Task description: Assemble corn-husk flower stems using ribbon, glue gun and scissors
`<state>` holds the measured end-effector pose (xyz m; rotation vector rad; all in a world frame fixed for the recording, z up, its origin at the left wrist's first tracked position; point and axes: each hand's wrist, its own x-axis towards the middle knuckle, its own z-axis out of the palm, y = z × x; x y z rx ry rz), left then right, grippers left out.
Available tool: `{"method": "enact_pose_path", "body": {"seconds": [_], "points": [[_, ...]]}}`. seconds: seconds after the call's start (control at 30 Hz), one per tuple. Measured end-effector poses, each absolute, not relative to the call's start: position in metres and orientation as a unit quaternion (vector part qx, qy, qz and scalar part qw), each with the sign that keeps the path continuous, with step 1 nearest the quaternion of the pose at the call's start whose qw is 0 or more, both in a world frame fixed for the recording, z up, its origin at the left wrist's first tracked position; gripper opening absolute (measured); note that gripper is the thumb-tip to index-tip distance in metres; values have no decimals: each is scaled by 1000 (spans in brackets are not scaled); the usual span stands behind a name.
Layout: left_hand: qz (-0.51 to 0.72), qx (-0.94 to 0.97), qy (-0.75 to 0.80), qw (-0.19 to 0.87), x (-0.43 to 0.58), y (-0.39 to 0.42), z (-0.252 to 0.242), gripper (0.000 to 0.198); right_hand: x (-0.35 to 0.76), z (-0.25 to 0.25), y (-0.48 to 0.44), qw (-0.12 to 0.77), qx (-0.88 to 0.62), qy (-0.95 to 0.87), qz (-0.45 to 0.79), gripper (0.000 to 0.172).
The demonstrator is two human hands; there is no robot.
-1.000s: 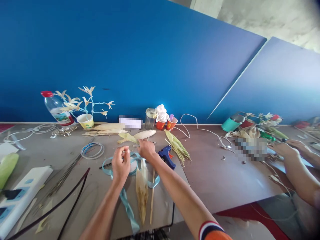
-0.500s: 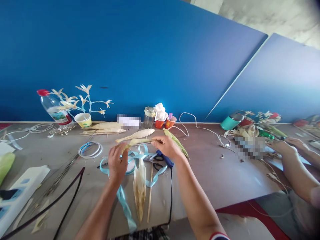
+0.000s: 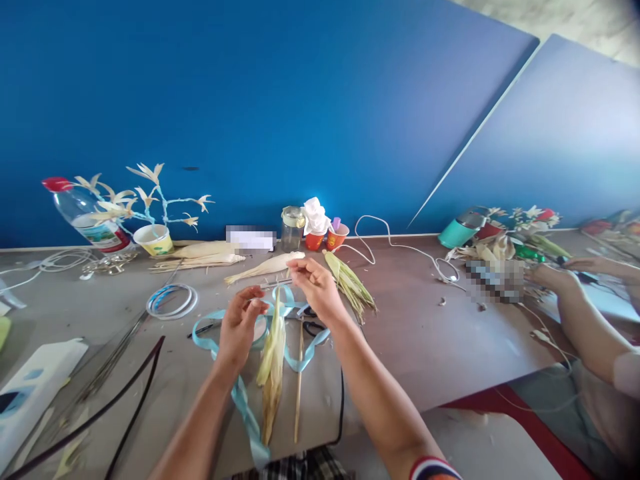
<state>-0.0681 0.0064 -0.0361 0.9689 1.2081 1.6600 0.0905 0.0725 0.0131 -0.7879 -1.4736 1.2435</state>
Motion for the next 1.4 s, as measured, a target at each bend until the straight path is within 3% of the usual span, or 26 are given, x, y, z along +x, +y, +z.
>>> {"method": "enact_pose_path", "body": {"seconds": [0.13,0.33,0.5,0.63,0.93,1.1,1.27,1.4], "points": [[643,388,591,295,-77,8,-41,27,113,-5,66,337,-421,-729,421,22],[451,554,677,177,-80,8,-45,32,95,-22,38,182,-514,-780,307,32],[412,598,676,125,-76,10,-51,33,76,-26,30,75,-555,-795,235,33],[422,599,667,135,-74,8,-48,33,76,-27,34,93,-531,-802,259,19],[482,540,588,360,-69,9,-42,31,80,0,48,302,-495,-716,388,19],[504,473,592,414,-70,9,-41,34,73,-18,49,335,-424,-690,481,15],[538,439,552,461,-71,8,-38,34,67,-32,49,342,-414,-645,544,25],[534,437,534,490,-70,9,-37,29,70,-39,50,391,-377,-502,673,33]]}}
